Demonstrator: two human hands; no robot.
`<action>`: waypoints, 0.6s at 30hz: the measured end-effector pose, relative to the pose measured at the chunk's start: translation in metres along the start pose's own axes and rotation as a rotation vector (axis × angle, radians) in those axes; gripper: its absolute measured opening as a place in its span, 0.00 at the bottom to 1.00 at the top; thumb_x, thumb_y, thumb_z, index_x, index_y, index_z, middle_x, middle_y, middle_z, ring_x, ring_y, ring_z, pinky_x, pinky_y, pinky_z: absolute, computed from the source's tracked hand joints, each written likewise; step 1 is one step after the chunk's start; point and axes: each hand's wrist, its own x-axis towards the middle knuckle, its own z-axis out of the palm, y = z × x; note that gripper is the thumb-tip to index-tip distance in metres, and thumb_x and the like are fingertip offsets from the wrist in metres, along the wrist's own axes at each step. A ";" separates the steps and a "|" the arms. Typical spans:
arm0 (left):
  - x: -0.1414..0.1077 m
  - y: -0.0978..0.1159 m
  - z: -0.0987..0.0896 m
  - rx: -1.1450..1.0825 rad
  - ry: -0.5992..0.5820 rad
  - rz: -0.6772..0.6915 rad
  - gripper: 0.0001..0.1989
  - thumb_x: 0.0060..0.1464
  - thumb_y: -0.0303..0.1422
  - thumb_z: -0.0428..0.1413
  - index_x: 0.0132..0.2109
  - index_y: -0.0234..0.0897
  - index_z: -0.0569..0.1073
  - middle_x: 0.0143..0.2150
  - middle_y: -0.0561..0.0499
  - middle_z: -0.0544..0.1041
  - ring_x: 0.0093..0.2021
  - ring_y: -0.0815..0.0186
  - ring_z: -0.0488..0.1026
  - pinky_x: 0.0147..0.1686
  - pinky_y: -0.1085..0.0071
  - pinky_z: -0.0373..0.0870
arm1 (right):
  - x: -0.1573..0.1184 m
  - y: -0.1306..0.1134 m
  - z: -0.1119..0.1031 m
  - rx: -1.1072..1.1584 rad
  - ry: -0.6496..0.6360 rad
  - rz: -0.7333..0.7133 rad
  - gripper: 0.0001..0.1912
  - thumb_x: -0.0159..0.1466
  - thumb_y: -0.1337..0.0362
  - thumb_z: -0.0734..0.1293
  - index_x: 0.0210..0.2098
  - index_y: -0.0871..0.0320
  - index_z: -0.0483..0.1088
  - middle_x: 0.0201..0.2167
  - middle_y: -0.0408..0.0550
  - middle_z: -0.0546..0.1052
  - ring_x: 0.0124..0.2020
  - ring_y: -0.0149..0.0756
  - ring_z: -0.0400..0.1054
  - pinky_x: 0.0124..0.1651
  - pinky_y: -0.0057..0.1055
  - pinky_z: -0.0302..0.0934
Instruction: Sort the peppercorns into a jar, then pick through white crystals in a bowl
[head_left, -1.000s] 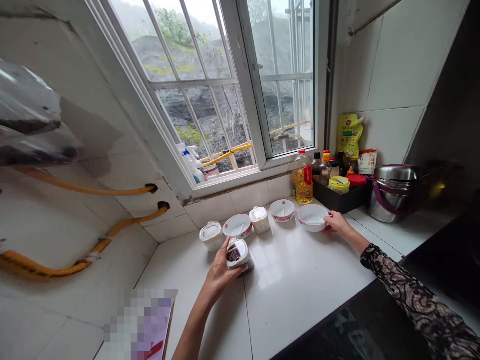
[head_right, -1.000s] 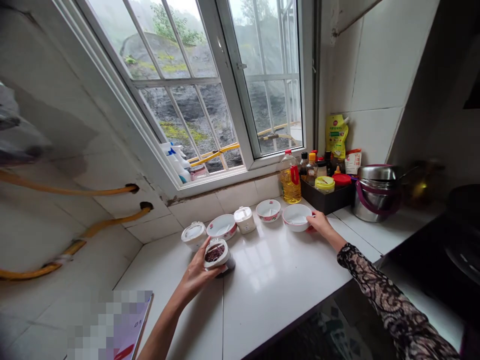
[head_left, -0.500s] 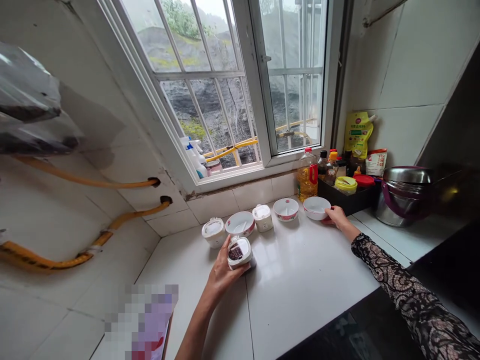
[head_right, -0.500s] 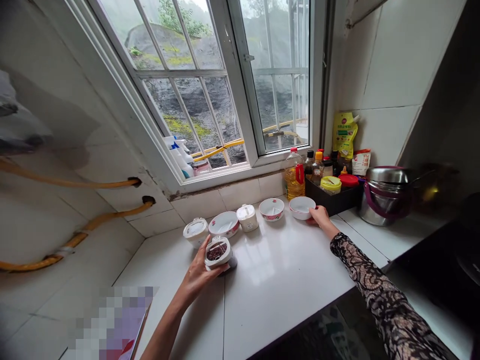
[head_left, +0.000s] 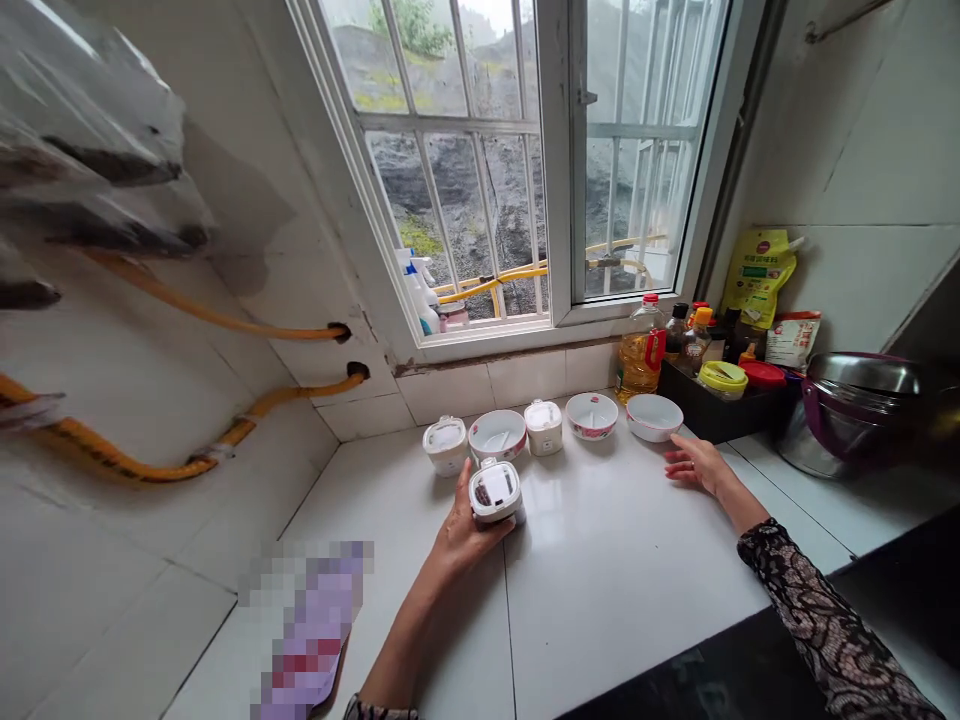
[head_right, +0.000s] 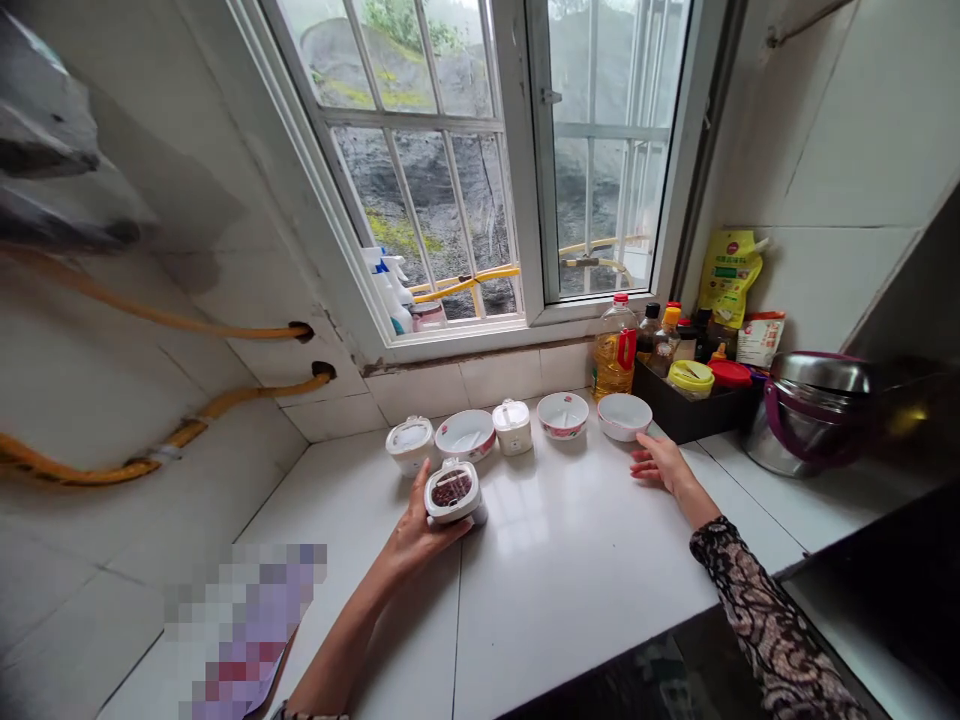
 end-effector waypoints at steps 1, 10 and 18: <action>0.000 0.000 0.000 -0.014 -0.012 -0.009 0.58 0.40 0.39 0.65 0.71 0.40 0.40 0.61 0.41 0.70 0.61 0.51 0.68 0.60 0.58 0.64 | -0.003 -0.001 0.004 -0.018 -0.052 0.021 0.12 0.66 0.57 0.66 0.39 0.61 0.65 0.28 0.49 0.76 0.20 0.32 0.72 0.27 0.30 0.73; -0.001 0.005 0.002 -0.049 0.032 -0.063 0.57 0.37 0.37 0.67 0.70 0.40 0.45 0.56 0.42 0.74 0.57 0.51 0.72 0.56 0.58 0.67 | 0.021 -0.025 0.083 -0.145 -0.228 0.050 0.21 0.67 0.48 0.63 0.46 0.60 0.61 0.26 0.47 0.74 0.19 0.35 0.73 0.22 0.31 0.72; -0.002 0.010 -0.002 -0.018 -0.002 -0.058 0.50 0.36 0.35 0.66 0.66 0.40 0.54 0.60 0.42 0.71 0.59 0.50 0.70 0.58 0.58 0.65 | 0.036 -0.031 0.104 -0.233 -0.215 0.021 0.14 0.69 0.56 0.61 0.46 0.60 0.62 0.21 0.44 0.73 0.15 0.32 0.69 0.17 0.26 0.68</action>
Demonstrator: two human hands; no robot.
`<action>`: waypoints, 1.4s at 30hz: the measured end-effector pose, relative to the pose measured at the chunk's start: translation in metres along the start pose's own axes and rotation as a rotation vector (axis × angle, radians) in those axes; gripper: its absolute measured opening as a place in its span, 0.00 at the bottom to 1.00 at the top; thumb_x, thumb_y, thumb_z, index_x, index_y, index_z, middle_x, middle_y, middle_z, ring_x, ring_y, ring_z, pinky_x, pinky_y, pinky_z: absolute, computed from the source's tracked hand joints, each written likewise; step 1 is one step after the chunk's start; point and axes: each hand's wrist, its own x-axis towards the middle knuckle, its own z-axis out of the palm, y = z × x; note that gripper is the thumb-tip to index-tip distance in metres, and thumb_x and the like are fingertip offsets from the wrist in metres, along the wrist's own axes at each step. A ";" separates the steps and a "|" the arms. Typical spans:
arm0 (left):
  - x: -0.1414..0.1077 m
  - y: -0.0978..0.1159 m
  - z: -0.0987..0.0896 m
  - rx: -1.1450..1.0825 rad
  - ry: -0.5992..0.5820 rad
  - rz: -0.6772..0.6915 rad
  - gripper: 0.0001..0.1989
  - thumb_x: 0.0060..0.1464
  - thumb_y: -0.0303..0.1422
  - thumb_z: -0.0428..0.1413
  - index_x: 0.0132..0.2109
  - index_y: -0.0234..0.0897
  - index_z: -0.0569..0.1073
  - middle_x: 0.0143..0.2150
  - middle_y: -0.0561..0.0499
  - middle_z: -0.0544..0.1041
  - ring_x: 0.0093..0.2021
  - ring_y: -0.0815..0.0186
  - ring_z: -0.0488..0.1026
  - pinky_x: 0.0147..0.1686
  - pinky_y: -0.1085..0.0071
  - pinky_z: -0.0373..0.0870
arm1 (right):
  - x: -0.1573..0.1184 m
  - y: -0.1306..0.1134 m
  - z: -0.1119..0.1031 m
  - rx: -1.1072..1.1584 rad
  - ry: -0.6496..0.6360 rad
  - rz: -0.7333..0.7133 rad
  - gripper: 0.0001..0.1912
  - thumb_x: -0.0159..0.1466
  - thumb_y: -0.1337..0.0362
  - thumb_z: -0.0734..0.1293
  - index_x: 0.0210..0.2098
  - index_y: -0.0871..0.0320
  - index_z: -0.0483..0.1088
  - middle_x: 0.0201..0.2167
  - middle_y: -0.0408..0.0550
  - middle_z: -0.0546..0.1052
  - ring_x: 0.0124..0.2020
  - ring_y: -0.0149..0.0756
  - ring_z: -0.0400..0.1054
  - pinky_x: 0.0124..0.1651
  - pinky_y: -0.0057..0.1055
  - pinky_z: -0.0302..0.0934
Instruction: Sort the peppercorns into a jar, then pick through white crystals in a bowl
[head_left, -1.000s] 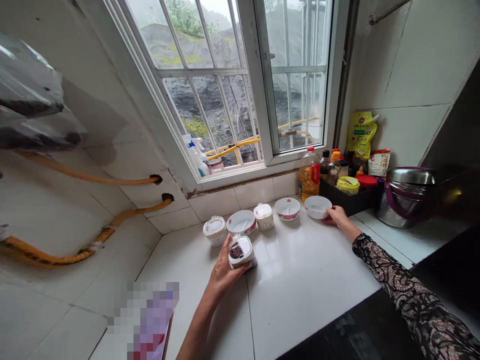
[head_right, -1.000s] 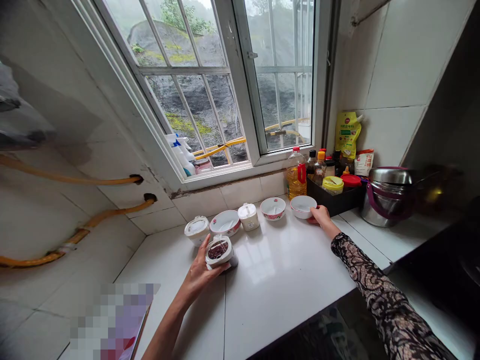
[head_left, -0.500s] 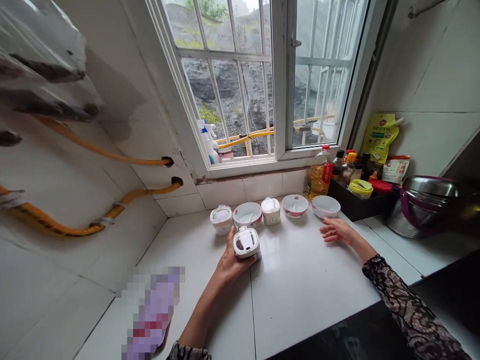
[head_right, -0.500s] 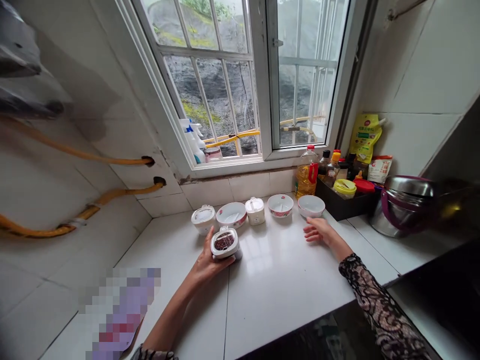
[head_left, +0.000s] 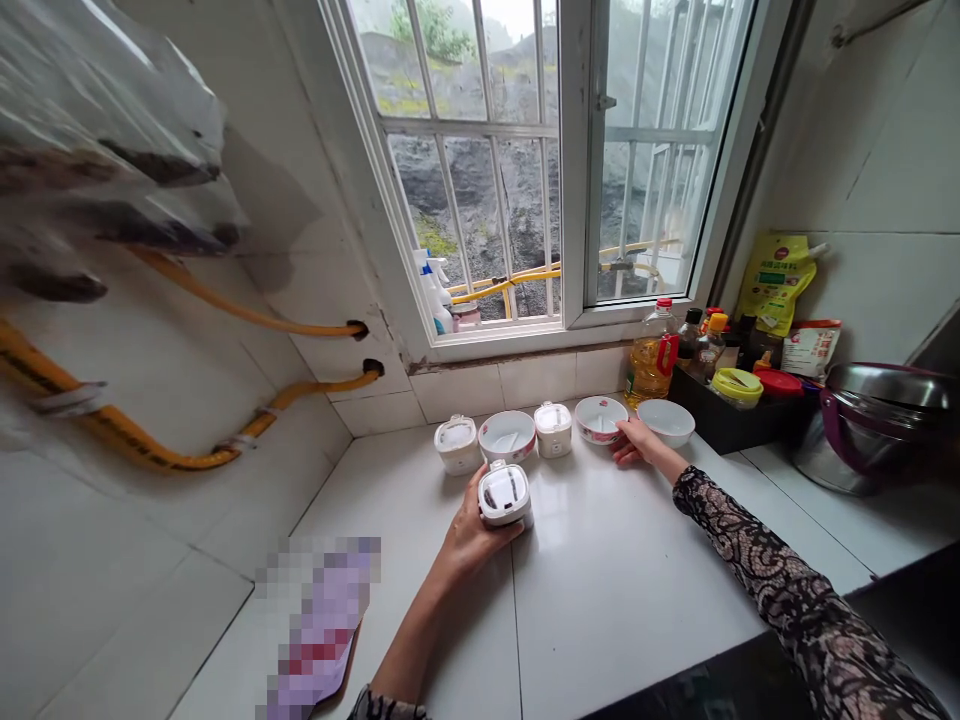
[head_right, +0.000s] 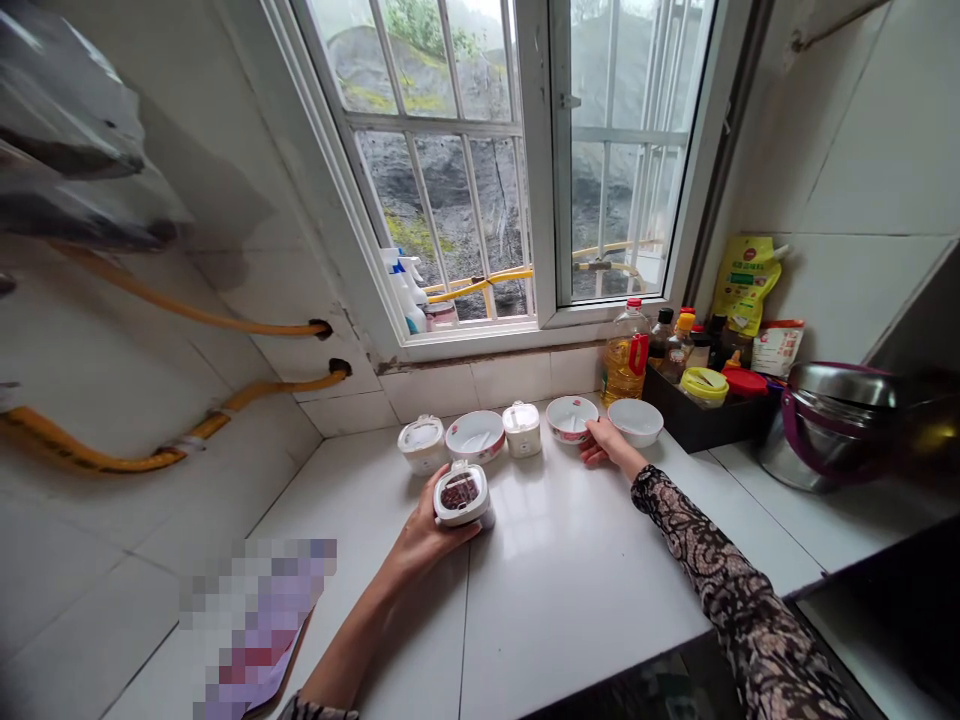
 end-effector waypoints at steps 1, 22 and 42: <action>0.000 0.001 -0.001 0.005 -0.002 0.003 0.49 0.36 0.35 0.66 0.65 0.40 0.55 0.60 0.42 0.71 0.59 0.50 0.70 0.58 0.58 0.66 | 0.000 -0.001 0.000 -0.010 0.001 0.001 0.13 0.69 0.56 0.61 0.46 0.60 0.62 0.20 0.44 0.73 0.15 0.32 0.69 0.17 0.26 0.68; -0.010 0.016 -0.001 0.016 -0.061 0.041 0.44 0.36 0.32 0.66 0.61 0.41 0.59 0.57 0.45 0.73 0.54 0.52 0.73 0.51 0.60 0.71 | -0.004 -0.004 0.015 -0.064 0.007 -0.050 0.13 0.67 0.62 0.62 0.48 0.64 0.65 0.17 0.45 0.73 0.13 0.34 0.70 0.16 0.26 0.68; -0.013 0.027 0.003 0.077 -0.105 -0.017 0.40 0.37 0.33 0.65 0.58 0.41 0.59 0.50 0.49 0.76 0.49 0.54 0.75 0.47 0.61 0.72 | -0.007 -0.008 0.052 -0.077 -0.044 -0.078 0.10 0.67 0.68 0.58 0.46 0.67 0.64 0.15 0.44 0.72 0.12 0.34 0.69 0.15 0.26 0.67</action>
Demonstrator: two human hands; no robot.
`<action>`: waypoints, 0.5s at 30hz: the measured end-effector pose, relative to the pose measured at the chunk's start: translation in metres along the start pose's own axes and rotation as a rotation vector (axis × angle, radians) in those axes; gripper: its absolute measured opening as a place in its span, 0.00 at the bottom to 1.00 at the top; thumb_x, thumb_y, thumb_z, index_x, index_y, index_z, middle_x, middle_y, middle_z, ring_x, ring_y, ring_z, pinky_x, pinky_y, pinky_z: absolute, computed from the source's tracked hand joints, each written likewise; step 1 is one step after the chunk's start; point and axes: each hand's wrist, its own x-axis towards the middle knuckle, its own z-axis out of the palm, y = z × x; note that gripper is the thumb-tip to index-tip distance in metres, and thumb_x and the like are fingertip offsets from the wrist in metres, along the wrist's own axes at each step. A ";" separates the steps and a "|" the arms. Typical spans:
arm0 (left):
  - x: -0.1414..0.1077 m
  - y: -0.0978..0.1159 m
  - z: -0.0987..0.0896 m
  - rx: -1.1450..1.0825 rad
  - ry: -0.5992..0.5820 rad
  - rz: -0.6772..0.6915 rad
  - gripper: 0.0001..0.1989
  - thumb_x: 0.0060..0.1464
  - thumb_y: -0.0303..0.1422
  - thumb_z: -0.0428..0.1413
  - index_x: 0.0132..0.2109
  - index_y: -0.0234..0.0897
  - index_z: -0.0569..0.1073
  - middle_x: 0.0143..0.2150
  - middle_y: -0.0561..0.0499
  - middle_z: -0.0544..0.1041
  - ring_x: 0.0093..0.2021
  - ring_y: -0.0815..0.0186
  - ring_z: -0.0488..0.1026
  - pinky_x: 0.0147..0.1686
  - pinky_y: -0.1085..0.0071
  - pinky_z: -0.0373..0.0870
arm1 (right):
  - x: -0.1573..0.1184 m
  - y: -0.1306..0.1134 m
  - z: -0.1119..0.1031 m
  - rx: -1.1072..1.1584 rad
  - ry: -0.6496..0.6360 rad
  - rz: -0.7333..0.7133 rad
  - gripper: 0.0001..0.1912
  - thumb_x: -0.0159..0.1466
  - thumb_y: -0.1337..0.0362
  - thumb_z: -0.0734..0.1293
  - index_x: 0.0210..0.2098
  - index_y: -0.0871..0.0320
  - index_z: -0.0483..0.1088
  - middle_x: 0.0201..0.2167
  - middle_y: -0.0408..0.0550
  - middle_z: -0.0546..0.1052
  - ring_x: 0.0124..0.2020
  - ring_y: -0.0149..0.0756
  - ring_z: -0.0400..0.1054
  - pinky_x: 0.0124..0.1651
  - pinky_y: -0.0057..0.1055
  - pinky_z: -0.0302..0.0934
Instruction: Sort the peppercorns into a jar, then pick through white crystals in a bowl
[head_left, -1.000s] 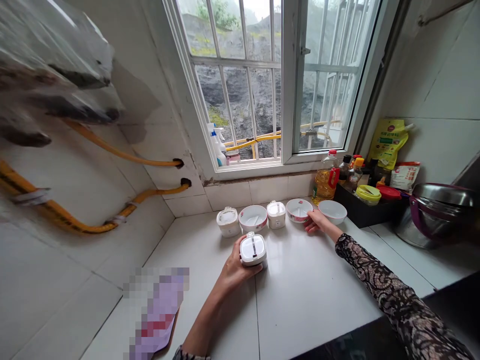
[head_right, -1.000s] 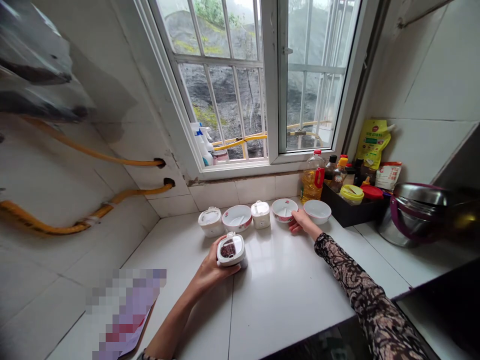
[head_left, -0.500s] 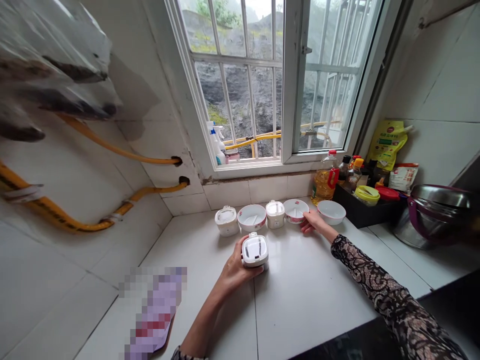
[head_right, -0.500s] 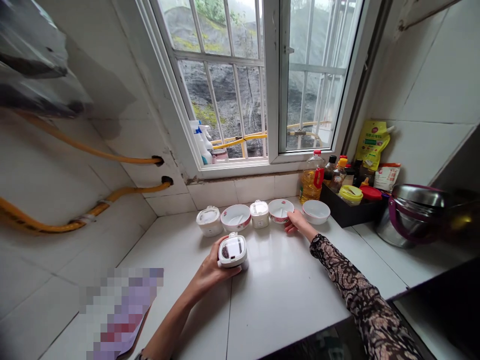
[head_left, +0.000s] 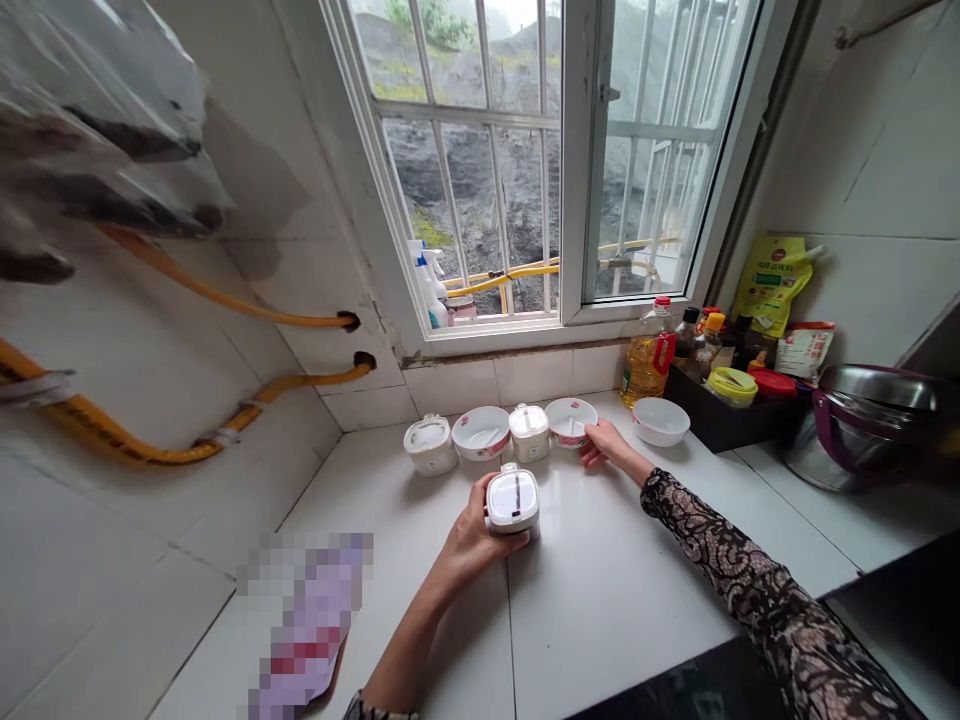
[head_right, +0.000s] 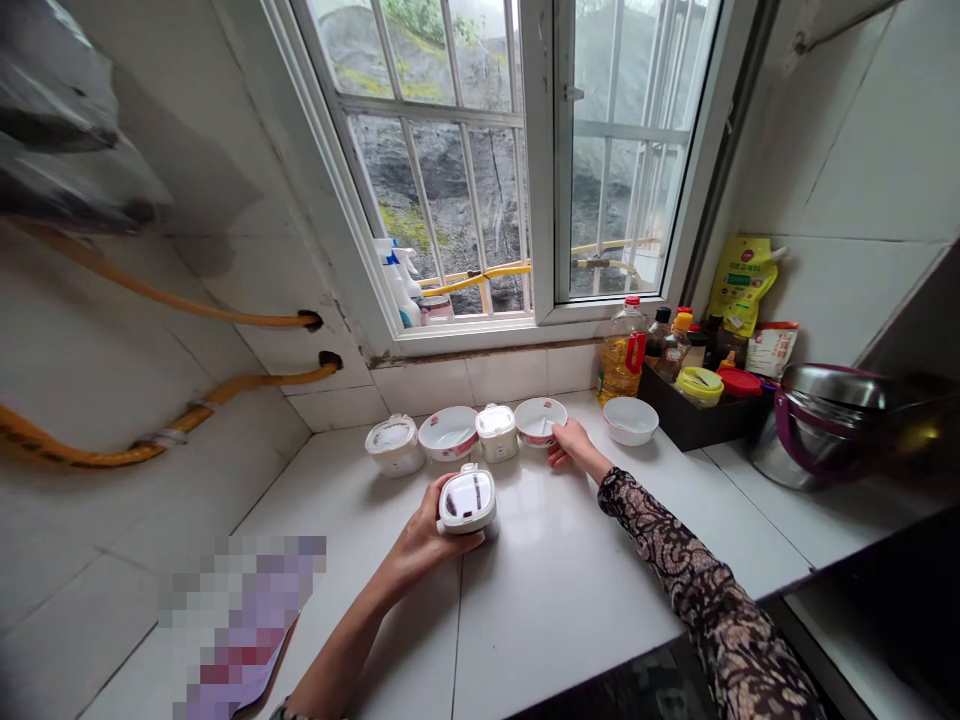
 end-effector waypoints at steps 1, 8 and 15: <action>0.000 0.000 0.000 0.002 0.001 0.004 0.39 0.37 0.33 0.65 0.58 0.41 0.59 0.49 0.49 0.76 0.49 0.55 0.75 0.47 0.61 0.72 | 0.000 0.000 0.003 0.000 -0.006 -0.002 0.10 0.67 0.68 0.58 0.46 0.67 0.64 0.15 0.44 0.72 0.13 0.34 0.69 0.15 0.26 0.67; 0.000 0.001 0.000 -0.036 0.026 0.015 0.37 0.35 0.32 0.66 0.55 0.41 0.61 0.46 0.49 0.77 0.46 0.55 0.76 0.45 0.61 0.73 | 0.003 -0.002 0.022 -0.004 -0.054 -0.008 0.11 0.66 0.65 0.61 0.46 0.66 0.65 0.16 0.45 0.72 0.13 0.35 0.70 0.17 0.27 0.69; 0.002 -0.003 0.003 -0.074 0.050 0.012 0.37 0.33 0.31 0.67 0.52 0.40 0.62 0.46 0.50 0.76 0.45 0.56 0.76 0.44 0.62 0.72 | 0.004 -0.003 0.022 -0.002 -0.071 -0.002 0.10 0.66 0.67 0.59 0.43 0.67 0.66 0.16 0.47 0.73 0.15 0.36 0.72 0.19 0.29 0.70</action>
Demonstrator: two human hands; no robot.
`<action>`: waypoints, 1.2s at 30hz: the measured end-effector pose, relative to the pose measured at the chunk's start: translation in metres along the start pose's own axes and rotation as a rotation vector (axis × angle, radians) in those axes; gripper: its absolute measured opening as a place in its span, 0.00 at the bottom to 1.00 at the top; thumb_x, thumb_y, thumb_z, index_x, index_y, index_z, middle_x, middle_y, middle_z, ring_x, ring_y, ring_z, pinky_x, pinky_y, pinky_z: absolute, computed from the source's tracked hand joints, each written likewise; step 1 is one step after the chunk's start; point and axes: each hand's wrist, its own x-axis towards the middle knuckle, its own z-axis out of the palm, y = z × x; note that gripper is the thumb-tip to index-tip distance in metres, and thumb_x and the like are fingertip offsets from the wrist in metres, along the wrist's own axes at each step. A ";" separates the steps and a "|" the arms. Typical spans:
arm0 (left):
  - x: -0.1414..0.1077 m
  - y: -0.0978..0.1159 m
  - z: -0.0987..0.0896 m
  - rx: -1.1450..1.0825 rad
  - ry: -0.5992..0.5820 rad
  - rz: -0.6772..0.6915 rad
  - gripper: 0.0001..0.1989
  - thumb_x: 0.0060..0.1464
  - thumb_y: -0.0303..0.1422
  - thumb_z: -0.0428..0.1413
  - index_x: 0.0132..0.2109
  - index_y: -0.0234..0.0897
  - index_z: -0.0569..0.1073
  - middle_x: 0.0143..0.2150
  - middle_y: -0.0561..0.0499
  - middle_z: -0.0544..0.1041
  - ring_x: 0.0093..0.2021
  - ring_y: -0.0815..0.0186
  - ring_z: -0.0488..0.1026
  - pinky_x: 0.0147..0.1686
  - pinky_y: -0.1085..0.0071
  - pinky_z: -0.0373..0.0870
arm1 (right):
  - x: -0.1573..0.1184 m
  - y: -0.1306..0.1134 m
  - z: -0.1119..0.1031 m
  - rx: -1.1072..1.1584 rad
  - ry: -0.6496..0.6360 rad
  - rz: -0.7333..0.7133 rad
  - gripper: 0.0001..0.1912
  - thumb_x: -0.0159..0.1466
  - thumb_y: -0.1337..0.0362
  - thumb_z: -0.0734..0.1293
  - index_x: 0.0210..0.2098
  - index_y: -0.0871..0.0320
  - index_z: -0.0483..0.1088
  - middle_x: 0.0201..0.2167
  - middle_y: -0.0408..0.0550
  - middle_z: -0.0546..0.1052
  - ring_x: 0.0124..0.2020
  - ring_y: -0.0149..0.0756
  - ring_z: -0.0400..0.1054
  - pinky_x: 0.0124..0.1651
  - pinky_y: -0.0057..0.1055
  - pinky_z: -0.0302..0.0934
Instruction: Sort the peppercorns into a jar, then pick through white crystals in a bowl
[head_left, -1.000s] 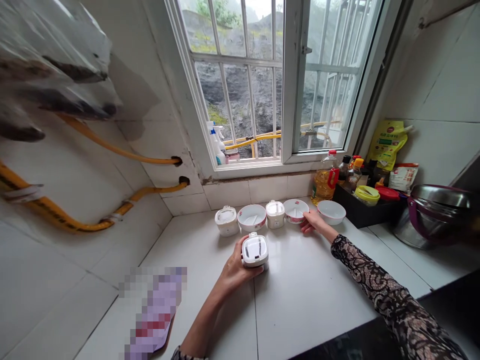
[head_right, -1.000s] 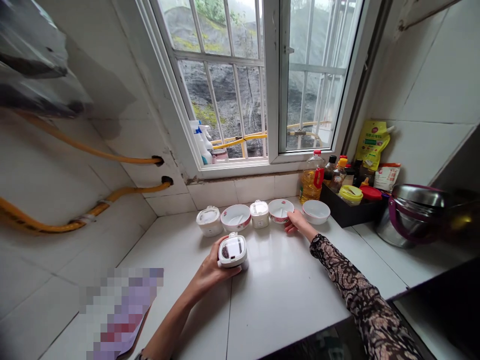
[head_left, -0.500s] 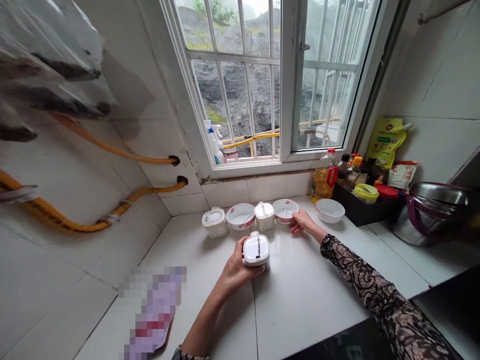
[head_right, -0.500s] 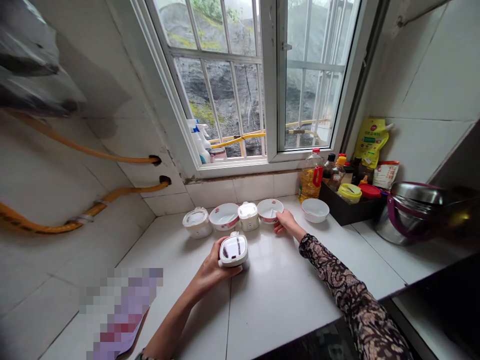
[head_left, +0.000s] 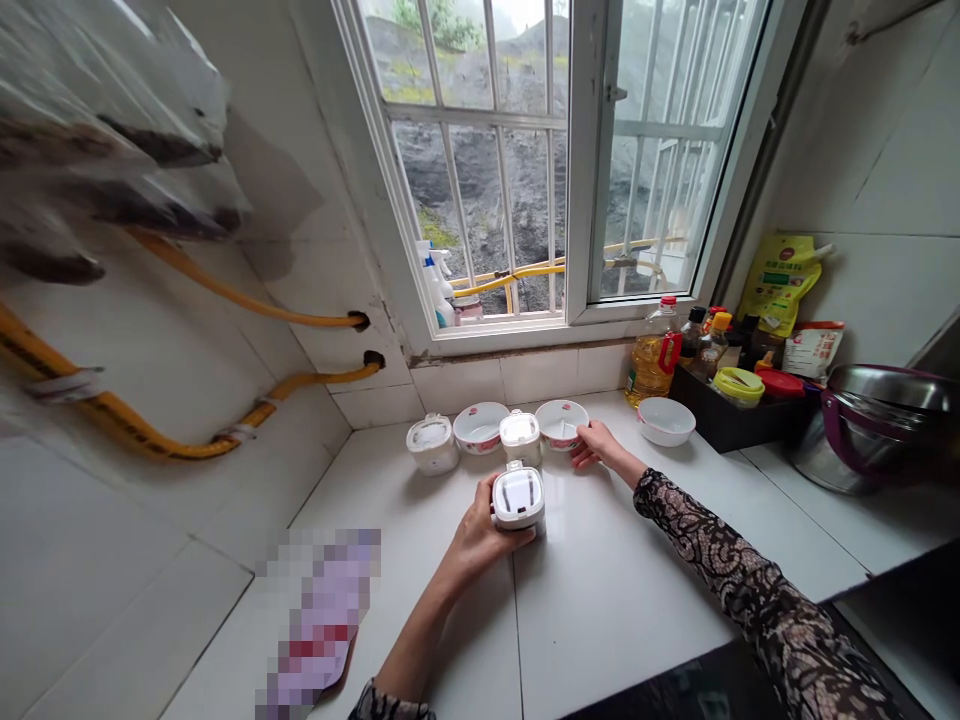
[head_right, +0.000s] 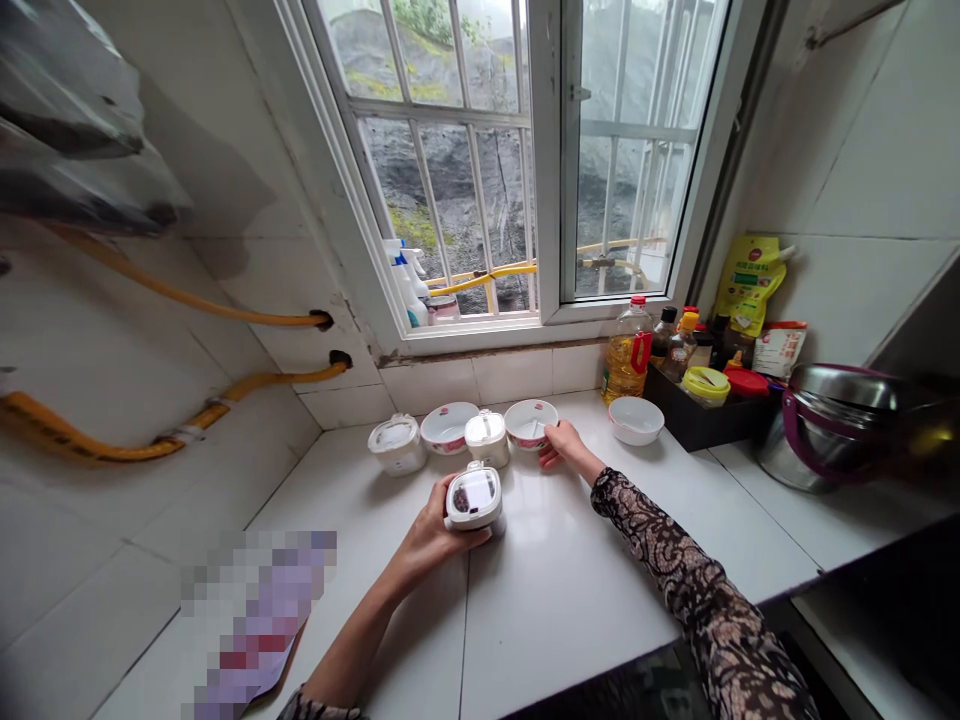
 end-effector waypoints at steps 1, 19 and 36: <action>0.001 0.000 0.002 -0.015 -0.001 0.006 0.37 0.33 0.31 0.67 0.52 0.40 0.62 0.46 0.50 0.76 0.45 0.56 0.75 0.44 0.62 0.72 | 0.000 -0.001 -0.002 -0.001 0.002 -0.002 0.10 0.66 0.66 0.59 0.43 0.68 0.66 0.16 0.47 0.73 0.15 0.36 0.72 0.19 0.29 0.70; 0.099 0.086 0.162 -0.139 -0.011 0.221 0.38 0.37 0.28 0.67 0.56 0.38 0.62 0.50 0.46 0.75 0.50 0.56 0.74 0.50 0.61 0.69 | -0.077 0.065 -0.167 -0.400 0.501 -0.314 0.20 0.61 0.66 0.59 0.52 0.58 0.68 0.20 0.37 0.73 0.13 0.29 0.66 0.20 0.24 0.61; 0.151 0.056 0.213 -0.103 0.177 0.199 0.39 0.41 0.27 0.64 0.61 0.39 0.59 0.56 0.41 0.70 0.59 0.53 0.68 0.58 0.57 0.65 | -0.040 0.077 -0.184 -0.683 0.483 -0.405 0.08 0.60 0.65 0.64 0.39 0.56 0.72 0.30 0.45 0.78 0.33 0.39 0.75 0.39 0.31 0.63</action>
